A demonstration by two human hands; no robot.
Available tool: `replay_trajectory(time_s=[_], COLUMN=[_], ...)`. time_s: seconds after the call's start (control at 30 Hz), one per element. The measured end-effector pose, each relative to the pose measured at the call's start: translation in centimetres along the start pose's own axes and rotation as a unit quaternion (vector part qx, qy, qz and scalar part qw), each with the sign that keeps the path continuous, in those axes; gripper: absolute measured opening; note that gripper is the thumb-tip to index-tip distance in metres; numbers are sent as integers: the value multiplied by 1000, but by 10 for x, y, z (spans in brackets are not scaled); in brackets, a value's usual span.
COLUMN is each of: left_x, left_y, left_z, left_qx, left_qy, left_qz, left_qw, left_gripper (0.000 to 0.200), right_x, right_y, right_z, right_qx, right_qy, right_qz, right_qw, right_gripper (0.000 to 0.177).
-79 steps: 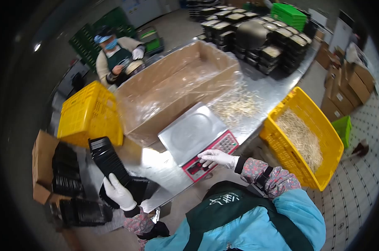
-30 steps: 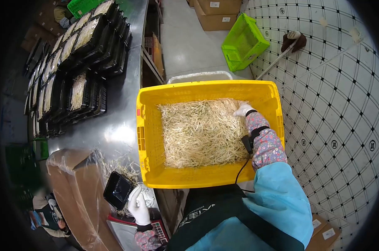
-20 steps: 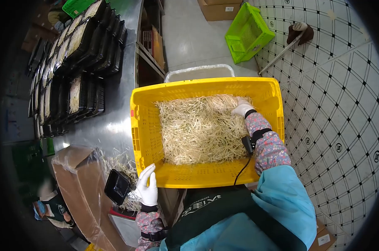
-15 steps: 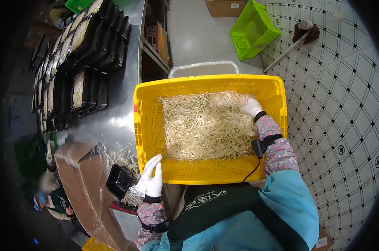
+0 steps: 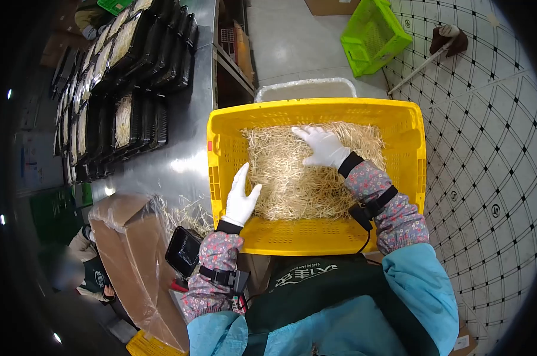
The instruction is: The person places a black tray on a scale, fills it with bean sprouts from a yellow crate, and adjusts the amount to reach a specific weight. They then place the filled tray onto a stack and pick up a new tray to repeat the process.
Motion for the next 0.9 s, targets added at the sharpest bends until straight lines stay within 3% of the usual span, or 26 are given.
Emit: replay_trajectory(time_s=[0.07,0.1,0.2,0.27,0.33,0.37,0.4,0.43,0.47,0.5,0.53,0.57,0.67,0.73,0.77,0.83,0.87,0.9], left_x=[30,43,69,88,86,80,70,75,82,90,79,84,101,127,135,114,110,100], left_y=[-9,-14,-25,1,35,48,51,46,39,17,-18,-46,-96,-91,-75,-29,1,28], left_z=[-27,-43,-98,-143,-163,-158,-146,-138,-132,-126,-108,-102,-112,-136,-149,-160,-168,-167], left_qx=[77,110,228,400,547,566,533,524,513,418,332,208,85,118,194,269,327,386], left_qy=[-36,-55,-166,-224,-200,-192,-214,-151,-87,-90,-79,-72,-211,-240,-219,-179,-230,-161], left_qz=[-8,-18,-49,6,39,12,-50,-10,29,-34,23,-4,-59,-16,4,-23,-58,-44], left_qw=[996,992,958,889,812,802,817,838,854,903,940,975,972,963,956,946,915,907], left_gripper=[69,69,72,75,79,78,66,59,53,44,42,45,76,79,81,87,92,101], right_x=[-26,-32,-30,-6,3,2,6,-1,-3,-9,-16,-20,-19,-20,-18,-3,1,2], right_y=[-4,-2,7,39,87,99,105,103,87,65,43,14,-34,-30,-24,17,47,79], right_z=[-13,-26,-89,-117,-152,-154,-145,-143,-126,-110,-101,-95,-85,-105,-113,-133,-149,-159], right_qx=[54,89,102,79,266,298,330,403,381,355,328,252,-48,-3,19,104,157,181], right_qy=[-9,-12,-13,11,58,30,3,-15,-51,-83,-115,-108,-10,31,51,40,46,47], right_qz=[-66,-83,-60,-3,9,21,34,-6,-37,-66,-95,-98,-99,-120,-131,-73,-34,1], right_qw=[996,993,993,997,962,954,943,915,922,929,933,957,994,992,990,991,986,982], right_gripper=[74,61,58,65,72,73,74,66,65,63,61,61,68,72,74,80,84,90])
Point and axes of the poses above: each hand's wrist, its own y-axis away from the middle knuckle, its own z-axis out of the back of the hand, x = y × z, the point moved 8 cm from there along -y, towards the middle knuckle, and after that the axes turned 13 degrees about -z, right-handed, at the moved point
